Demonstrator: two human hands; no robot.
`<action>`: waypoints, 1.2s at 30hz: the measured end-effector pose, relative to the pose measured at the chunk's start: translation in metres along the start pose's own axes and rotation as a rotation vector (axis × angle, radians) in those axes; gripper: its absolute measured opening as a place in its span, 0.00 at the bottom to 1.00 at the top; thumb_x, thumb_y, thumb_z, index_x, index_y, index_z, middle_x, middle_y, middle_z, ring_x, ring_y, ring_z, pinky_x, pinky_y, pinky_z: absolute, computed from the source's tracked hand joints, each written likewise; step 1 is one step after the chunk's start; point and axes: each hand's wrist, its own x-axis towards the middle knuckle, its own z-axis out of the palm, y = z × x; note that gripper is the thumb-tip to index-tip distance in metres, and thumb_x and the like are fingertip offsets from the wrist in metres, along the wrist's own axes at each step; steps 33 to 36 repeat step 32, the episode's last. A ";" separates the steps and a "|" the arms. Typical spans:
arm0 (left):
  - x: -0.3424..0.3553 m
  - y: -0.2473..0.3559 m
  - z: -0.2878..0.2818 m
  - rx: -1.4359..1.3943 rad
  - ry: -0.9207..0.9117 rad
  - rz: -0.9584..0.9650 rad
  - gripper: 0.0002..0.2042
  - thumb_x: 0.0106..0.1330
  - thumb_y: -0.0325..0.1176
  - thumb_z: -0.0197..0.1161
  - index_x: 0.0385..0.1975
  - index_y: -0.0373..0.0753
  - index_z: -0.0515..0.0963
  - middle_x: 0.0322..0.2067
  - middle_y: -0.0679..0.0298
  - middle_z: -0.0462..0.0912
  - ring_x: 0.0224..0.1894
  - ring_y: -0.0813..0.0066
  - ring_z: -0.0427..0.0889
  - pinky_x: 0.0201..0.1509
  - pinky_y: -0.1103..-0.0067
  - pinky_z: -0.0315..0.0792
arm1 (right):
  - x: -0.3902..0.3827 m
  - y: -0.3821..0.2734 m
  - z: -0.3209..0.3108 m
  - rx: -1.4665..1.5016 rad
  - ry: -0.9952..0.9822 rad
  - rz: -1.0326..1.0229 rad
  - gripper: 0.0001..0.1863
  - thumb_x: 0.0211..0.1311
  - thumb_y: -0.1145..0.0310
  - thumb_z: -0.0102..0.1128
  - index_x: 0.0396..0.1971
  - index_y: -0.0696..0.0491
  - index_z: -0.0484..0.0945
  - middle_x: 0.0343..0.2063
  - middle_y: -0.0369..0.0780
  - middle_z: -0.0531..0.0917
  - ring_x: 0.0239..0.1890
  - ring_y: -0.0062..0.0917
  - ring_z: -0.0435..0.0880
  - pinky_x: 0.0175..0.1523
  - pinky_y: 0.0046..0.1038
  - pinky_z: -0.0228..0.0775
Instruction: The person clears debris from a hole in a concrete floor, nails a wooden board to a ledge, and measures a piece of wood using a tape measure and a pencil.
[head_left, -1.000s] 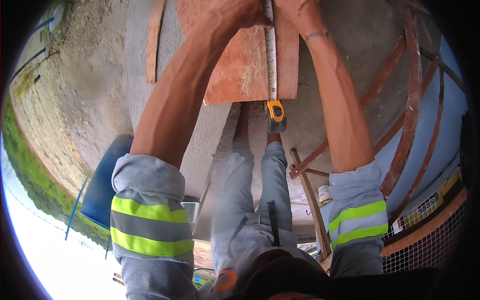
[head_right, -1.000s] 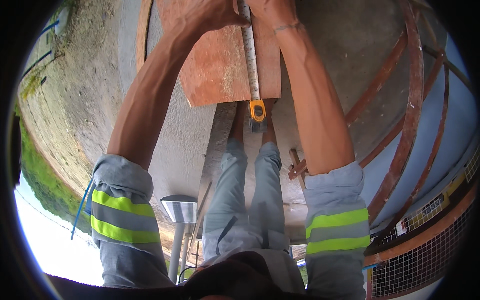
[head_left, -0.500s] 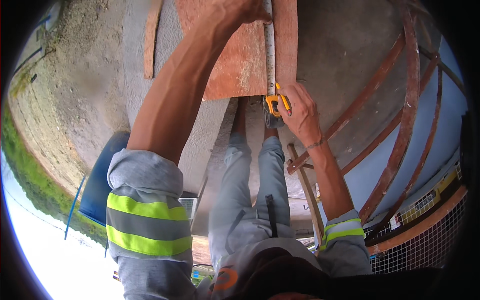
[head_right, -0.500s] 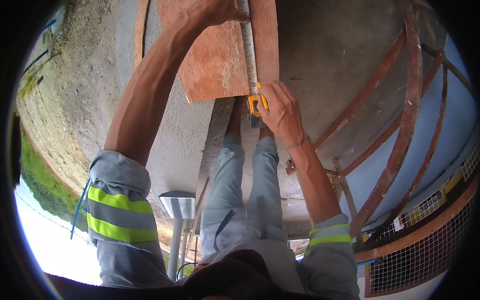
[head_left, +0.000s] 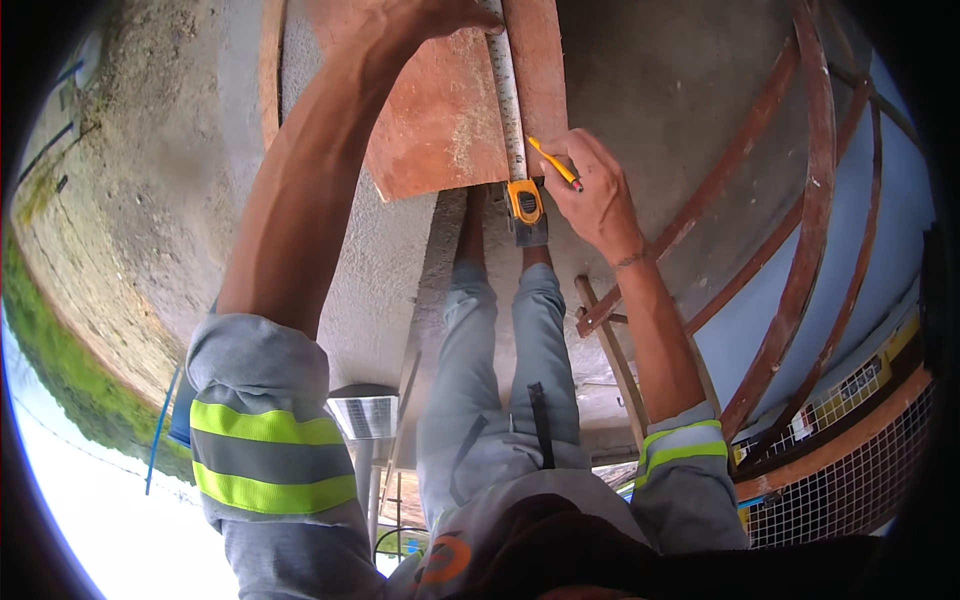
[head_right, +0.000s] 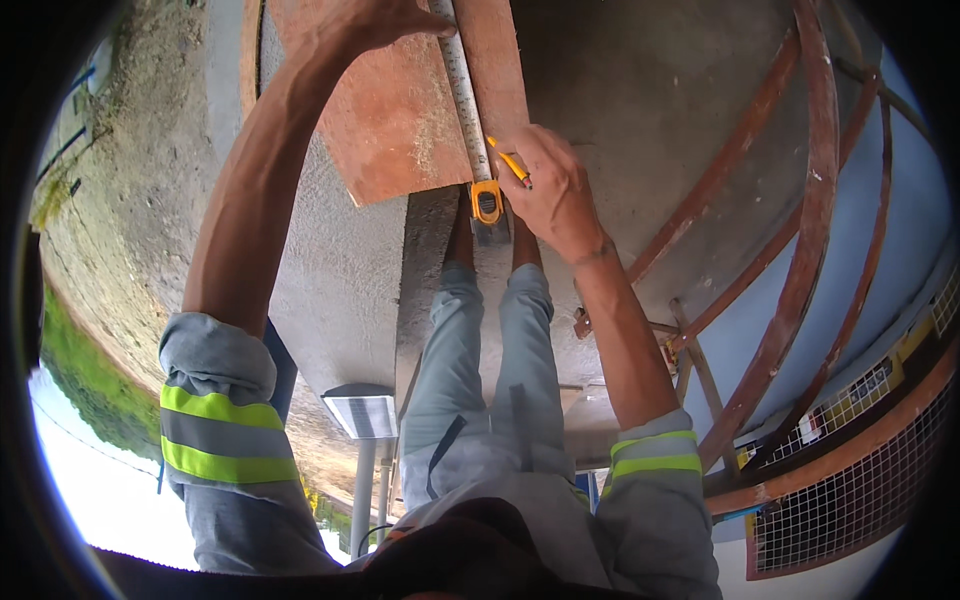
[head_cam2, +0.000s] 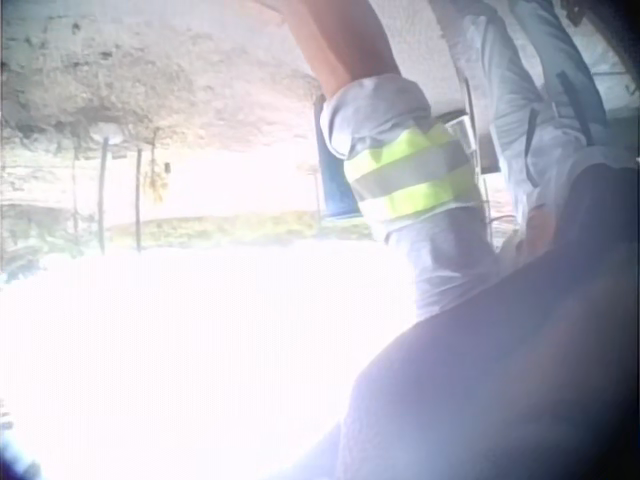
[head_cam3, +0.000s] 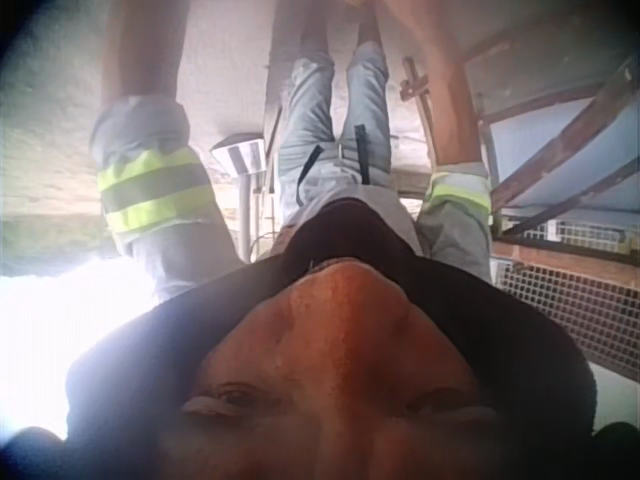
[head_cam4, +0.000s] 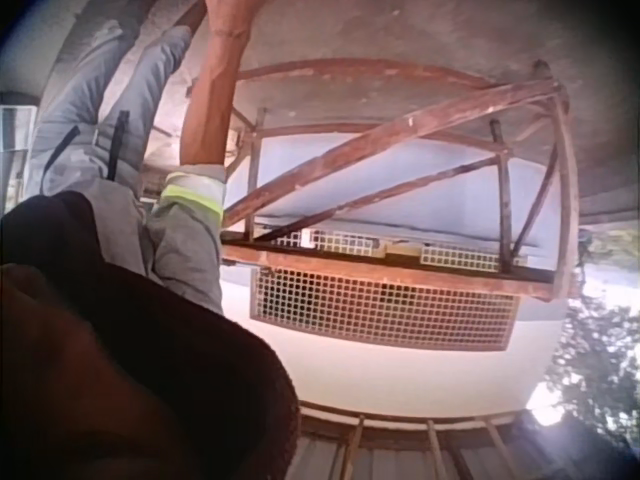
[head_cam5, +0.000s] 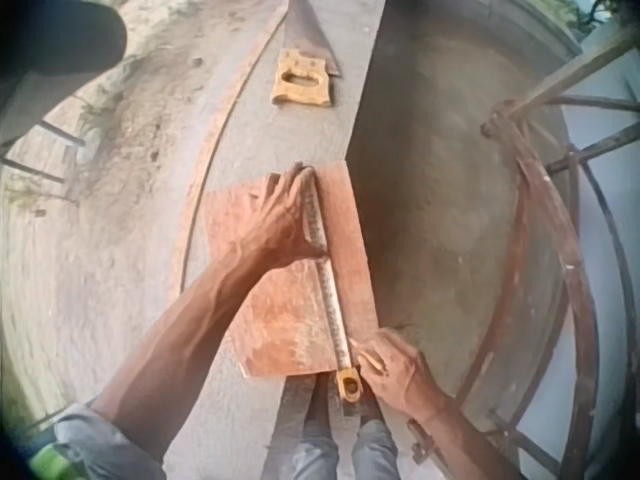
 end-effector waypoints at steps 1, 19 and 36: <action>-0.001 0.003 -0.005 0.002 -0.013 -0.010 0.61 0.34 0.43 0.84 0.70 0.35 0.49 0.71 0.48 0.51 0.71 0.35 0.49 0.73 0.52 0.55 | -0.002 0.001 0.002 -0.007 0.010 -0.014 0.08 0.52 0.78 0.62 0.33 0.57 0.75 0.31 0.45 0.78 0.37 0.43 0.79 0.44 0.40 0.71; -0.007 -0.005 -0.007 0.097 -0.005 0.024 0.61 0.36 0.45 0.83 0.70 0.31 0.48 0.71 0.46 0.49 0.72 0.38 0.47 0.75 0.55 0.51 | 0.012 0.000 -0.003 -0.077 -0.113 -0.149 0.06 0.49 0.76 0.62 0.26 0.56 0.74 0.26 0.42 0.78 0.36 0.39 0.79 0.52 0.38 0.68; -0.002 -0.001 -0.004 0.043 -0.012 0.014 0.60 0.37 0.43 0.83 0.70 0.34 0.49 0.71 0.49 0.50 0.72 0.40 0.47 0.72 0.55 0.57 | 0.016 0.001 -0.007 -0.205 -0.239 -0.180 0.04 0.50 0.74 0.62 0.25 0.55 0.76 0.25 0.41 0.80 0.34 0.37 0.79 0.54 0.37 0.67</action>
